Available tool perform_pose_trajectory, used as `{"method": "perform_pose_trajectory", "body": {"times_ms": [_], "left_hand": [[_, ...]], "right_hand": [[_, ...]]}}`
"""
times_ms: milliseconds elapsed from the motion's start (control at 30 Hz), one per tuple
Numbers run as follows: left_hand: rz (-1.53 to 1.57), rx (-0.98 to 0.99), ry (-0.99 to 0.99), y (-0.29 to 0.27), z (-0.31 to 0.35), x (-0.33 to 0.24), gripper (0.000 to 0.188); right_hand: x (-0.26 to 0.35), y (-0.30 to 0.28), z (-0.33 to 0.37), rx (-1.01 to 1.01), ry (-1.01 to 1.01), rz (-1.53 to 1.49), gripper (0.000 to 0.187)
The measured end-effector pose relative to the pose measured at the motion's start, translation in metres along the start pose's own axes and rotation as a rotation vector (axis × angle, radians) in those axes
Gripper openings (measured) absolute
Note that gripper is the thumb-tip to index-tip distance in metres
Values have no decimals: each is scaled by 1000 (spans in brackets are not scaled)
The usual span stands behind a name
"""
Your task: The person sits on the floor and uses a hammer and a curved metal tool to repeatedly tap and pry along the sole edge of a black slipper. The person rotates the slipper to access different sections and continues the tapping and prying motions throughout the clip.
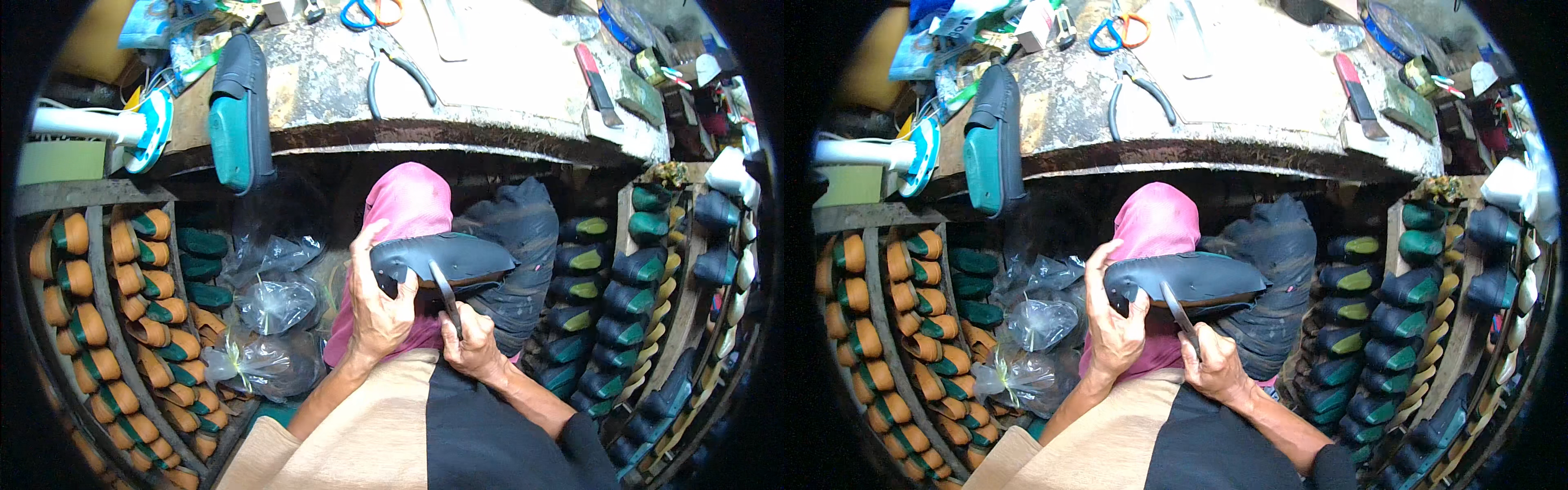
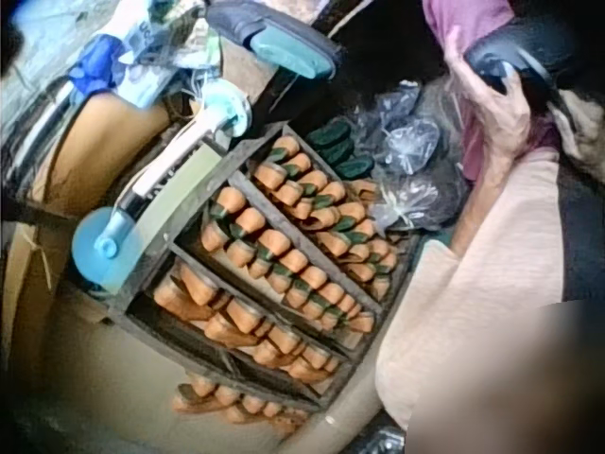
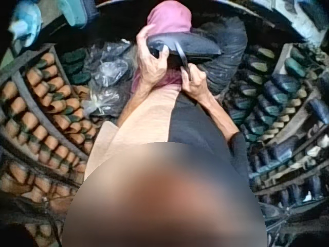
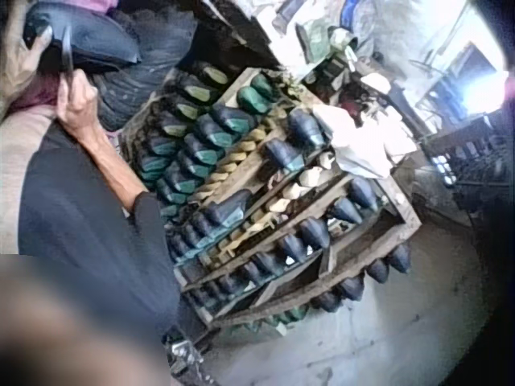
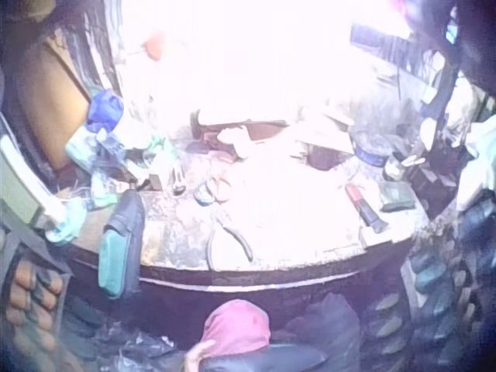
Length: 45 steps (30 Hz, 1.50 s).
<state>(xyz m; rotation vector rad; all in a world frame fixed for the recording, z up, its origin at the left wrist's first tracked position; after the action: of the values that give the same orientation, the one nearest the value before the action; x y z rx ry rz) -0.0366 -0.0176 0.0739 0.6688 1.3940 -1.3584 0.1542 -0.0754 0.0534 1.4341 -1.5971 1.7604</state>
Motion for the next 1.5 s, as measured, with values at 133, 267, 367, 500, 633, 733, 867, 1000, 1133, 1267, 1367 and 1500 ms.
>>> {"method": "perform_pose_trajectory", "body": {"times_ms": [133, 267, 367, 500, 633, 733, 867, 1000, 1133, 1267, 1367, 1500], "left_hand": [[45, 127, -73, -11, -7, 0, 46], [403, 101, -408, -11, 0, 25, 42], [202, -46, -258, -15, 1, 16, 38], [90, 5, -176, -13, 3, 19, 36], [-11, -61, -84, -14, 17, 21, 44], [47, -98, -54, -12, 29, 24, 49], [71, -91, -11, -10, 43, 25, 48], [88, -103, 39, -14, 53, 21, 50], [144, -102, 67, -17, 56, 21, 52], [166, -98, 71, -19, 55, 24, 52], [168, -88, 71, -18, 55, 25, 52], [194, -64, 108, -16, 54, 22, 52]], "right_hand": [[-1, 6, -6, 7, -1, -13, 11], [1, 14, -5, 27, -51, -38, 12], [-2, 20, 4, 13, -70, -46, 8], [-1, 23, 21, 42, -24, 19, 8], [24, -1, 29, 78, -40, -25, 10], [21, -20, 58, 360, 479, -208, 22], [49, -63, 31, 290, 646, -592, 29], [79, -90, -34, 208, 527, -484, 24], [82, -56, -69, 449, 622, -270, 27], [90, -54, -73, 507, 674, -125, 27], [117, -73, -101, 117, 330, -389, 27], [95, -43, -70, 573, 613, -105, 32]]}}
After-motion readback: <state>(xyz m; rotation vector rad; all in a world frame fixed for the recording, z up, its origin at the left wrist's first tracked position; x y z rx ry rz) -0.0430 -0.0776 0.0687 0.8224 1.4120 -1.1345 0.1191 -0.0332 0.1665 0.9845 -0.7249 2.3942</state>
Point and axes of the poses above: each hand's wrist, its own z-axis away from the middle knuckle, its own y-axis out of the palm, x = y × z, the point moved 10 cm from there along -z, towards the middle knuckle, and after that the axes turned 13 degrees about -y, right-handed, at the moved point
